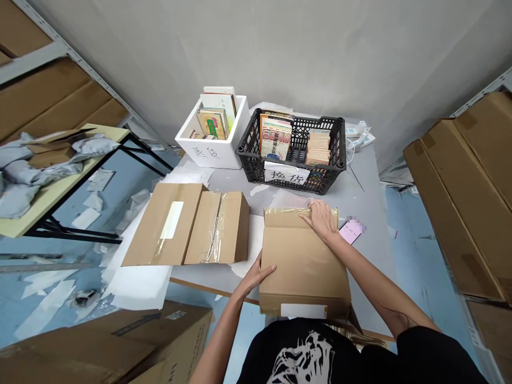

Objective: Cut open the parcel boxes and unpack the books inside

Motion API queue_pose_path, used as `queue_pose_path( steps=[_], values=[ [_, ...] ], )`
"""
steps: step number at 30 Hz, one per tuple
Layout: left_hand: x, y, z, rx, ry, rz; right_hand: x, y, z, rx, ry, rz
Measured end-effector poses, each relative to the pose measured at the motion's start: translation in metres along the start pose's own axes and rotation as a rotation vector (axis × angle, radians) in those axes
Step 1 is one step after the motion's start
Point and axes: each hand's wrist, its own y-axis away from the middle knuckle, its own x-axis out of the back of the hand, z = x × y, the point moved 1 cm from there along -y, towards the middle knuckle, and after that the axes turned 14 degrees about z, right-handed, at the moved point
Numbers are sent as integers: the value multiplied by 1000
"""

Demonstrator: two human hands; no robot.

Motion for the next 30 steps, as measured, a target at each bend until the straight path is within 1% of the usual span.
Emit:
queue_pose_path(
  steps=[2,3,5,6,7,8,10,11,13,15,17,19,21,23,24,25,27,29,30],
  values=[
    [-1,12,-12,21,51,44,1,3,4,-21,18,51],
    [-1,17,-21,40,83,97,0,5,6,-27,28,69],
    [0,30,-42,102,168,266,-2,9,8,-38,46,98],
    [0,36,-54,152,215,352,-4,11,9,-50,50,111],
    [0,42,-66,211,258,411,-6,13,11,-68,50,123],
    [-2,47,-77,266,293,438,-8,14,13,-91,48,131],
    [-5,54,-90,330,331,417,-11,16,21,-131,29,124],
    [-7,55,-92,325,338,395,-13,17,26,-149,13,111],
    [-11,57,-84,247,340,358,-15,17,38,-196,-35,85],
    [-12,57,-66,118,305,319,-16,16,52,-275,-114,74],
    [-13,58,-39,-84,193,326,-16,13,64,-398,-253,68],
    [-15,59,-8,-342,14,415,-15,9,72,-502,-387,48],
    [-18,60,27,-590,-182,538,-14,4,75,-584,-495,28],
    [-22,60,64,-775,-350,651,-12,-1,77,-669,-618,5],
    [-24,59,83,-851,-419,679,-12,-3,77,-715,-691,-16],
    [-27,57,101,-919,-477,686,-12,-5,77,-753,-757,-41],
    [-31,50,132,-1007,-581,627,-11,-7,77,-788,-834,-97],
    [-35,38,153,-1021,-682,537,-10,-6,78,-815,-853,-175],
    [-36,30,159,-1004,-740,497,-10,-4,78,-827,-853,-216]
  ],
)
